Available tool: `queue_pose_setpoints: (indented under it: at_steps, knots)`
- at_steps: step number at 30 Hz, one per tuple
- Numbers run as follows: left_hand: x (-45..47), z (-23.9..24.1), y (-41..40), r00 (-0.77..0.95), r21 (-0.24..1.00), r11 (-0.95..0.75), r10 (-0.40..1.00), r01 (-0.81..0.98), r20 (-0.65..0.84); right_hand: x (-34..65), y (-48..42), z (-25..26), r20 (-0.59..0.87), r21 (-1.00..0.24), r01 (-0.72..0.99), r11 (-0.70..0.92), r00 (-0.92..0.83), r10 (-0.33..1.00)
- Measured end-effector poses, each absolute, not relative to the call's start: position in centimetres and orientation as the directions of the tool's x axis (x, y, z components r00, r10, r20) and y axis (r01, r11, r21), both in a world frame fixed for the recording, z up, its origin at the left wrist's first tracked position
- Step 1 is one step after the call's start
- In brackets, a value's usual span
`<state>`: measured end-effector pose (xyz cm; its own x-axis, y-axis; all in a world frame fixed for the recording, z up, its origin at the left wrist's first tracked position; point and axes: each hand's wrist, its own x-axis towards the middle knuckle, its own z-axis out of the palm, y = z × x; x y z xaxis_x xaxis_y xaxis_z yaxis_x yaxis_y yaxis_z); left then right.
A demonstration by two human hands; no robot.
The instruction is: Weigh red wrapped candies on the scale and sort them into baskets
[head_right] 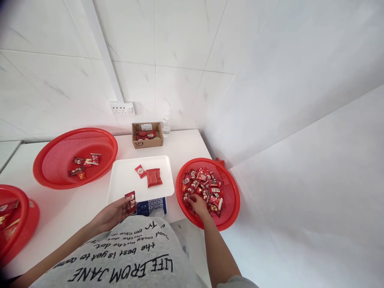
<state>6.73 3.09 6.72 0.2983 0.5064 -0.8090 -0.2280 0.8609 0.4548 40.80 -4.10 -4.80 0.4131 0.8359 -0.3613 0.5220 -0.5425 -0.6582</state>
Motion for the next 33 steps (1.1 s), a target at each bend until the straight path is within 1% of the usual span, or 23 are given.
queue_pose_setpoints:
  at_steps: [3,5,6,8,10,11,12,13,15,16,17,18,22,27,33]
  knots:
    - [6.8,6.9,3.1,0.294,0.459,0.861,0.507,-0.22,-0.81,42.2,-3.1,-3.7,-0.314,-0.687,0.469,-0.555,0.497,0.809]
    - [6.8,7.0,3.1,0.29,0.462,0.86,0.508,-0.217,-0.811,43.5,-2.4,-2.8,-0.247,-0.658,0.474,-0.586,0.599,0.762]
    - [6.8,6.9,3.1,0.287,0.462,0.86,0.508,-0.215,-0.812,44.1,-2.2,-2.4,-0.218,-0.612,0.492,-0.619,0.648,0.73]
    - [6.8,6.8,3.1,0.284,0.46,0.862,0.505,-0.211,-0.815,44.6,-1.9,-1.9,-0.215,-0.464,0.531,-0.709,0.709,0.672]
    - [6.8,6.6,3.1,0.286,0.459,0.863,0.503,-0.21,-0.815,44.1,-2.1,-1.9,-0.29,-0.309,0.577,-0.756,0.7,0.653]
    - [6.8,6.6,3.2,0.29,0.459,0.863,0.503,-0.21,-0.814,43.5,-2.3,-2.0,-0.336,-0.271,0.612,-0.743,0.664,0.669]
    - [6.8,6.5,3.2,0.294,0.459,0.863,0.503,-0.21,-0.813,42.8,-2.6,-2.2,-0.37,-0.281,0.657,-0.7,0.599,0.711]
    - [6.8,6.5,3.1,0.297,0.459,0.863,0.504,-0.21,-0.811,42.0,-2.8,-2.4,-0.387,-0.326,0.701,-0.634,0.513,0.766]
    - [6.9,6.5,3.1,0.298,0.458,0.863,0.504,-0.214,-0.81,40.8,-3.3,-2.7,-0.376,-0.45,0.743,-0.495,0.346,0.86]
    - [6.9,6.5,3.1,0.296,0.457,0.863,0.504,-0.217,-0.811,40.6,-3.4,-2.7,-0.36,-0.49,0.744,-0.454,0.302,0.883]
    - [6.9,6.5,3.1,0.292,0.454,0.863,0.502,-0.219,-0.814,40.6,-3.5,-2.7,-0.345,-0.501,0.743,-0.443,0.298,0.89]
    - [7.0,6.6,3.1,0.288,0.452,0.865,0.5,-0.22,-0.816,40.9,-3.5,-2.7,-0.336,-0.484,0.744,-0.461,0.328,0.883]
    - [7.1,6.6,3.1,0.284,0.441,0.874,0.484,-0.206,-0.827,42.9,-3.1,-3.2,-0.323,-0.349,0.742,-0.572,0.478,0.817]
    - [7.2,6.6,3.2,0.296,0.448,0.873,0.487,-0.192,-0.822,42.9,-2.8,-4.5,-0.334,-0.243,0.764,-0.598,0.513,0.791]
    - [6.9,6.6,3.1,0.294,0.457,0.87,0.493,-0.186,-0.819,42.0,-2.9,-4.5,-0.336,-0.168,0.771,-0.614,0.541,0.771]
